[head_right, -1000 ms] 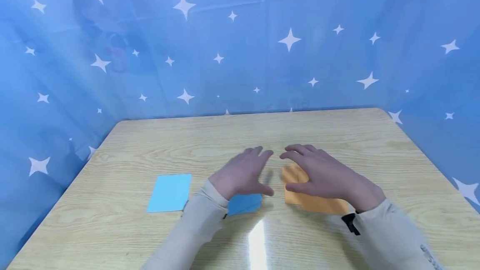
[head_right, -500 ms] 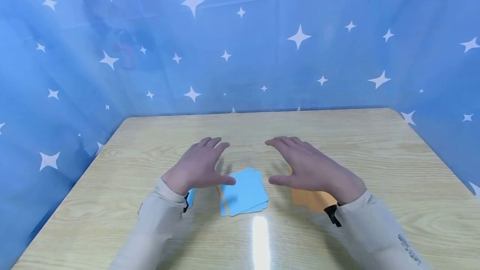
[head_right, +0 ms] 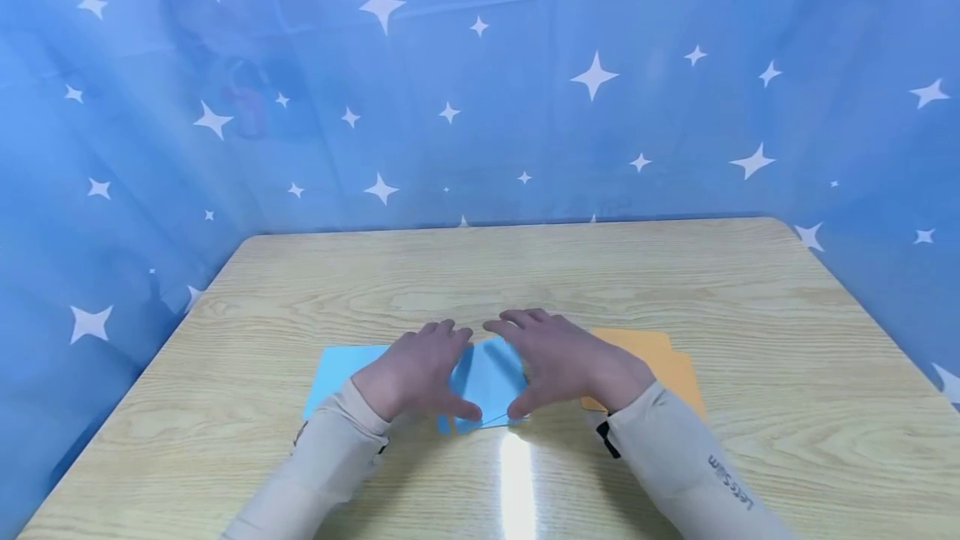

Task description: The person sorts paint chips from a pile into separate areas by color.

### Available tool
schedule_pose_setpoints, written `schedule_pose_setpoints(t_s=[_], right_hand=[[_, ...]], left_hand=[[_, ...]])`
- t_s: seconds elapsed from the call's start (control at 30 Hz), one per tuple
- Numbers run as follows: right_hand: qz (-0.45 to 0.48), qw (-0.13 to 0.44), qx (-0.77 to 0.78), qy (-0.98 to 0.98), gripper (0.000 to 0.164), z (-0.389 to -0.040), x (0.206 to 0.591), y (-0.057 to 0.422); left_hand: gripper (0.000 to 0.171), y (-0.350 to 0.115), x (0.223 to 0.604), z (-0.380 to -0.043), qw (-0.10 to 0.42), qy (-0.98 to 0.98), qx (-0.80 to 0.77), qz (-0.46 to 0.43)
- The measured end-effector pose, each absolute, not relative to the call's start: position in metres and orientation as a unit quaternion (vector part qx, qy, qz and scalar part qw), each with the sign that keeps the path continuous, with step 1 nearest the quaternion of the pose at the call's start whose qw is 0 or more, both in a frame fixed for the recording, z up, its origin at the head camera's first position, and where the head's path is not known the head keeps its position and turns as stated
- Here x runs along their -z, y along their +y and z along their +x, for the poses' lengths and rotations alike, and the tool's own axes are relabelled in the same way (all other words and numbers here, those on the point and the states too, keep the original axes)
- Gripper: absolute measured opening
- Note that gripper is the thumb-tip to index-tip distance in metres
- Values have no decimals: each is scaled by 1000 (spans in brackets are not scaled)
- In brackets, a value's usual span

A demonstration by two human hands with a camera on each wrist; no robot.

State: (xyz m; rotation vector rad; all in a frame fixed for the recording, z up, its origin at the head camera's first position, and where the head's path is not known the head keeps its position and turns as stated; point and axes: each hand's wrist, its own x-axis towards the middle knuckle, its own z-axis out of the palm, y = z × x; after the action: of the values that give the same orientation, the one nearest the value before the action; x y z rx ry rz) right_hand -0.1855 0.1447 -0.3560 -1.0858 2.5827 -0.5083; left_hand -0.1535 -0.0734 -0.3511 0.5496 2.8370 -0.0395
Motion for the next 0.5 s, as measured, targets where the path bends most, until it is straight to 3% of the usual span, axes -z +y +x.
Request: schedule_pose_setpoints(t_s=[0.5], right_hand=[[-365,165,165,901,94,-182,367,135]], left_hand=[[90,-66,357,-147,136,966,-13,217]])
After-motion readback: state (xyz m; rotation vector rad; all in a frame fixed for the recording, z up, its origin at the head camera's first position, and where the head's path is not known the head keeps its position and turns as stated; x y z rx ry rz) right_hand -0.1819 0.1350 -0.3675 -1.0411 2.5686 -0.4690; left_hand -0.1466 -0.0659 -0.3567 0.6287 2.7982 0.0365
